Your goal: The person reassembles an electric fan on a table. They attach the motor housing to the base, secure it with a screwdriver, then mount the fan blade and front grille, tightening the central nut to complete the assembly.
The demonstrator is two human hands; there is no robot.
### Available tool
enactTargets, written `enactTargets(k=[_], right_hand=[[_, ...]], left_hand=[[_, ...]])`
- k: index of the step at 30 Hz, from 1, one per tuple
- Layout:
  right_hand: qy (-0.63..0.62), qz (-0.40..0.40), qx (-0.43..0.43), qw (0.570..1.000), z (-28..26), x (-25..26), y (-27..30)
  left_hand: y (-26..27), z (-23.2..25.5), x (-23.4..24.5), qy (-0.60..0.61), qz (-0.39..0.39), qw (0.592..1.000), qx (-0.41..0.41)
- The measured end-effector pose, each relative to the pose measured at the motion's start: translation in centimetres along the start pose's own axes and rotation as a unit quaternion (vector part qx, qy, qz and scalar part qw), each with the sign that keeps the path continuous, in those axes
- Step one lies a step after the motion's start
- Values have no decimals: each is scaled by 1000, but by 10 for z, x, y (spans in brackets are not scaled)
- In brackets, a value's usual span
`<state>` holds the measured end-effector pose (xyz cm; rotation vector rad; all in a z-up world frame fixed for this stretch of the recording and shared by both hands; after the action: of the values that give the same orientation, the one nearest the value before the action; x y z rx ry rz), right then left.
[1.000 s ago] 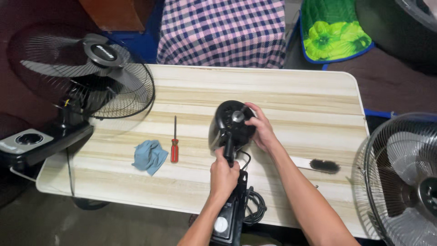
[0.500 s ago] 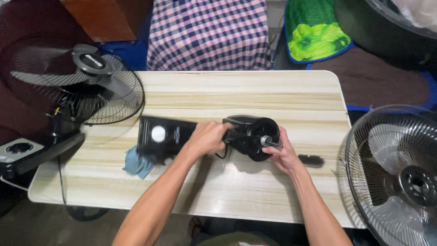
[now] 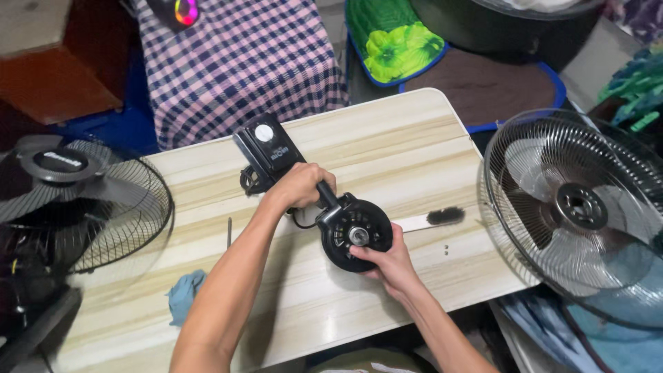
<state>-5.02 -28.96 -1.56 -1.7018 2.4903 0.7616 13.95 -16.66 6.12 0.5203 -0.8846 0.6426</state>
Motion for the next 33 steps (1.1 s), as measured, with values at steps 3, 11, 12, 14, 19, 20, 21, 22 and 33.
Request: enactTargets(k=[3,11,12,14,19,20,21,22,33], right_hand=[[-8,49,-18,999,9,-13,17],[6,95,-38,995,26,-23,25],[39,98,-58,993,29,-17,24],[180,104,4,978,19,-3,19],[168,39,152,973,13,0,1],[172,33,164,971,12,0,-3],[177,26,175,968,10,1,-5],[181,20,186,965,8,2,-6],[192,-89,222,952,12,-18,-28]], left_hand=[[-4,-8,-15,50,-4,997,-62],[-10,-44,-35,130,-51,989,-58],[-10,-47,-36,134,-58,988,-54],[-5,-43,-28,117,9,988,-100],[48,-57,-17,173,315,933,-6],[65,-65,-23,234,357,903,45],[84,-73,-33,293,395,865,96],[94,-78,-57,395,346,838,150],[105,-67,-109,433,294,834,178]])
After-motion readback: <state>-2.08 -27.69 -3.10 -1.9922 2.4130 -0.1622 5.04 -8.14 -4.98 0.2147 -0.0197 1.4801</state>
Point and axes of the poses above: each hand's wrist, its own y-axis away from the middle knuckle, its own x-axis out of the back of the hand, z = x × y, the point moved 8 cm from there along -y, towards the middle knuckle, and after that the axes turned 7 degrees about x, right-handed, at the moved point
